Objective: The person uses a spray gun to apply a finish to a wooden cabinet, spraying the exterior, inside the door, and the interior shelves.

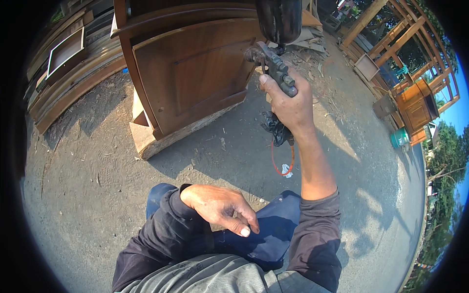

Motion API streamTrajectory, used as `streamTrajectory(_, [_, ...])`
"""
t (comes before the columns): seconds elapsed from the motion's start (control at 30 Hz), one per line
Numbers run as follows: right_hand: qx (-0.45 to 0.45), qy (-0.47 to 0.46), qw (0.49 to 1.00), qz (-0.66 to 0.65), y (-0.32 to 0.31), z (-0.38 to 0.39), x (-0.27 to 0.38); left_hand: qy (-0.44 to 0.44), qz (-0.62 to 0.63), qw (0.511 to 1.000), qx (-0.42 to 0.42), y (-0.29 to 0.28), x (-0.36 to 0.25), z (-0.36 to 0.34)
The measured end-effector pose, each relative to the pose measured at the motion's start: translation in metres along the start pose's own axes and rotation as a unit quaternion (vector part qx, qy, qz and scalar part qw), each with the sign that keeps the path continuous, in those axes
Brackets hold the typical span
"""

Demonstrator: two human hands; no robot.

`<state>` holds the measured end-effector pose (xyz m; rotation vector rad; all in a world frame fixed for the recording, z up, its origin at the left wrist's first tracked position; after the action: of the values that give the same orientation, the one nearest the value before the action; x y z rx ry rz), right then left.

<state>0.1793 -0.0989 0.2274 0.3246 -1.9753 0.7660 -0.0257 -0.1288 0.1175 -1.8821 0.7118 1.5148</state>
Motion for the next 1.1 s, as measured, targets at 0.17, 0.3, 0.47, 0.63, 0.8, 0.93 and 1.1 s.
streamTrajectory(0.17, [0.097, -0.021, 0.979, -0.177, 0.033, 0.031, 0.016, -0.008, 0.002, 1.000, 0.003, 0.001, 0.003, 0.002])
streamTrajectory(0.3, [0.126, 0.008, 0.966, -0.226, 0.036, 0.055, 0.008, -0.005, -0.008, 1.000, 0.006, 0.001, 0.002, 0.001])
streamTrajectory(0.47, [0.028, -0.087, 0.982, -0.167, 0.049, 0.097, -0.061, -0.002, -0.002, 1.000, 0.012, 0.006, -0.001, -0.001])
streamTrajectory(0.63, [0.018, 0.101, 0.927, -0.361, 0.127, 0.157, -0.167, 0.028, -0.025, 0.999, 0.009, 0.011, -0.016, 0.001])
streamTrajectory(0.8, [-0.026, 0.159, 0.888, -0.430, 0.157, 0.163, -0.217, 0.020, -0.009, 1.000, -0.002, 0.018, -0.010, 0.003])
streamTrajectory(0.93, [-0.083, 0.130, 0.890, -0.430, 0.154, 0.131, -0.243, 0.003, -0.016, 0.999, -0.035, 0.010, -0.011, 0.017])
streamTrajectory(1.1, [-0.191, 0.153, 0.863, -0.441, 0.132, 0.099, -0.276, -0.018, -0.018, 0.999, -0.024, 0.011, -0.006, 0.016])
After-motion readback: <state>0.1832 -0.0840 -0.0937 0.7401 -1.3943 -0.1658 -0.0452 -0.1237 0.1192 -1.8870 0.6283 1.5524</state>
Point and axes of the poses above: each hand's wrist, its own z-axis away from the middle knuckle, its own y-axis out of the palm, x = y × z, the point moved 7 cm from there along -z, towards the middle knuckle, and after that the axes turned 2 degrees about -z, right-handed, at the moved point
